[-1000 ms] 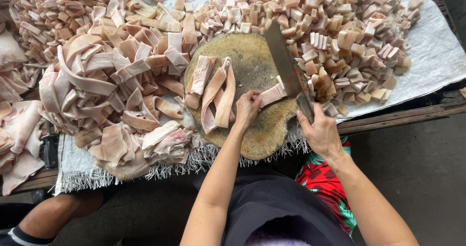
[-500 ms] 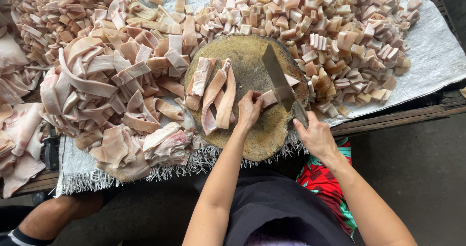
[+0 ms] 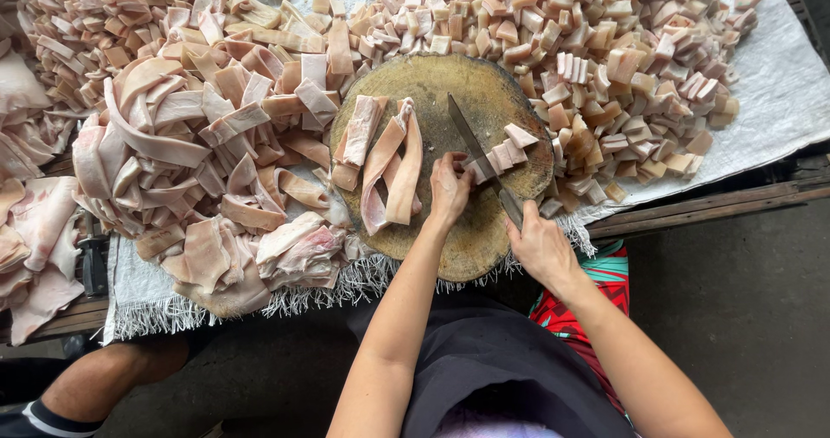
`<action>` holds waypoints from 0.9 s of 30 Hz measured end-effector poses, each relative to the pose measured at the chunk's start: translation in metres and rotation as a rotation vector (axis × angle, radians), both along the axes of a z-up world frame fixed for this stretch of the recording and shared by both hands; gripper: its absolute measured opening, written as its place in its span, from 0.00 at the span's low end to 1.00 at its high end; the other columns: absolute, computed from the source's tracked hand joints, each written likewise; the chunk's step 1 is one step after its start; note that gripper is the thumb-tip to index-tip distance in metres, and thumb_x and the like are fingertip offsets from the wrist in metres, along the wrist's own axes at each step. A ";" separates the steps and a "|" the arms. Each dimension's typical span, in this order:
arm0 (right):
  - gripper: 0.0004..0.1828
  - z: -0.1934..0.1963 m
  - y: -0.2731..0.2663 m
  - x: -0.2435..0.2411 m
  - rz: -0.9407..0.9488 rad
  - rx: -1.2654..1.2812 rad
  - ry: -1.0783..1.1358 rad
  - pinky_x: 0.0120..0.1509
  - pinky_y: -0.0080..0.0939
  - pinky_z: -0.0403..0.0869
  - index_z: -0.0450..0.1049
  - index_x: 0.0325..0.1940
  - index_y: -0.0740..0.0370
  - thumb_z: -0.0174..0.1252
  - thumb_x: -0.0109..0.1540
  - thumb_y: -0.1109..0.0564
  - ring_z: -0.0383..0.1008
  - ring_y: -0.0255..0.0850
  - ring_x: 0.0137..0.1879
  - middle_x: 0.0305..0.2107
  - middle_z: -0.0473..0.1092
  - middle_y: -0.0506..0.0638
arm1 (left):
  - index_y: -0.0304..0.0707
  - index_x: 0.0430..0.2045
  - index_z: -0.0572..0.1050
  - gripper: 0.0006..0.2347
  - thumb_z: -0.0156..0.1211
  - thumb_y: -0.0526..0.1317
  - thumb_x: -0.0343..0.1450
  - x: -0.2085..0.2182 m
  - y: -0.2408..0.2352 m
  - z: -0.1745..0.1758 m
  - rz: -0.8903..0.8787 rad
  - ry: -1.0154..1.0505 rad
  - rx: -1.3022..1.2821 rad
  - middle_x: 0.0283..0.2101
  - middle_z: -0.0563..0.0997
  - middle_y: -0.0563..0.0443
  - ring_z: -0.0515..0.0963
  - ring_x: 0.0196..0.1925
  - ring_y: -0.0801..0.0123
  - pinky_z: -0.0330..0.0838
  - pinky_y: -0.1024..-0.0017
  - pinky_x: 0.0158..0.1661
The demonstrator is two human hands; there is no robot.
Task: The person is cutting strips of pork skin into small squares using a cleaver on a wooden cutting board. They pick up strips from a large pile and move the cubed pieces into a secondary pile on the table.
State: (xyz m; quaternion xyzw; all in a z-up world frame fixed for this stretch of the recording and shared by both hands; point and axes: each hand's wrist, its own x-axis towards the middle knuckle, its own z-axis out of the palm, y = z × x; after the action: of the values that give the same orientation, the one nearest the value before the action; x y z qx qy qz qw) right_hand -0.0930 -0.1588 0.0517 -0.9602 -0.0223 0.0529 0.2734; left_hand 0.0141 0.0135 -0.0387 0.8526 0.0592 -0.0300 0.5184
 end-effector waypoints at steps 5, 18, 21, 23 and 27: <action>0.18 0.052 -0.013 0.006 -0.213 0.291 0.342 0.27 0.51 0.75 0.70 0.48 0.65 0.52 0.67 0.46 0.76 0.47 0.21 0.17 0.72 0.58 | 0.35 0.55 0.72 0.14 0.56 0.34 0.74 -0.010 0.011 0.013 -0.012 -0.028 0.155 0.53 0.75 0.40 0.80 0.46 0.61 0.80 0.63 0.49; 0.20 0.040 -0.025 -0.047 -0.029 0.133 0.210 0.31 0.55 0.76 0.70 0.52 0.63 0.54 0.65 0.46 0.78 0.56 0.24 0.16 0.73 0.61 | 0.37 0.58 0.74 0.18 0.57 0.39 0.72 -0.006 0.129 0.038 0.174 0.369 0.111 0.40 0.83 0.43 0.81 0.34 0.65 0.79 0.68 0.35; 0.20 0.039 -0.032 -0.044 -0.118 0.090 0.290 0.33 0.55 0.77 0.70 0.52 0.64 0.53 0.66 0.45 0.80 0.58 0.26 0.18 0.74 0.63 | 0.28 0.61 0.68 0.20 0.57 0.36 0.73 -0.007 0.146 0.088 0.165 0.389 -0.740 0.42 0.82 0.37 0.82 0.30 0.69 0.83 0.72 0.33; 0.21 0.036 -0.039 -0.037 -0.173 0.094 0.287 0.35 0.57 0.77 0.69 0.52 0.65 0.53 0.66 0.45 0.80 0.60 0.28 0.19 0.74 0.64 | 0.27 0.61 0.67 0.20 0.55 0.37 0.74 -0.006 0.149 0.125 0.139 0.376 -0.954 0.40 0.82 0.36 0.82 0.27 0.67 0.84 0.70 0.31; 0.23 0.020 -0.046 -0.030 -0.164 0.118 0.126 0.39 0.60 0.74 0.68 0.51 0.68 0.55 0.67 0.44 0.77 0.65 0.34 0.23 0.74 0.67 | 0.25 0.62 0.67 0.20 0.54 0.38 0.76 0.005 0.136 0.189 -0.003 0.266 -1.171 0.39 0.82 0.36 0.82 0.27 0.66 0.85 0.68 0.31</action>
State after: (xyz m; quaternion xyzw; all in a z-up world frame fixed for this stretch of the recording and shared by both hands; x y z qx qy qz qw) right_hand -0.1232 -0.2052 0.0716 -0.9359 0.0705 0.0892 0.3334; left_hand 0.0195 0.1493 0.1507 0.4140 0.0963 -0.1648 0.8901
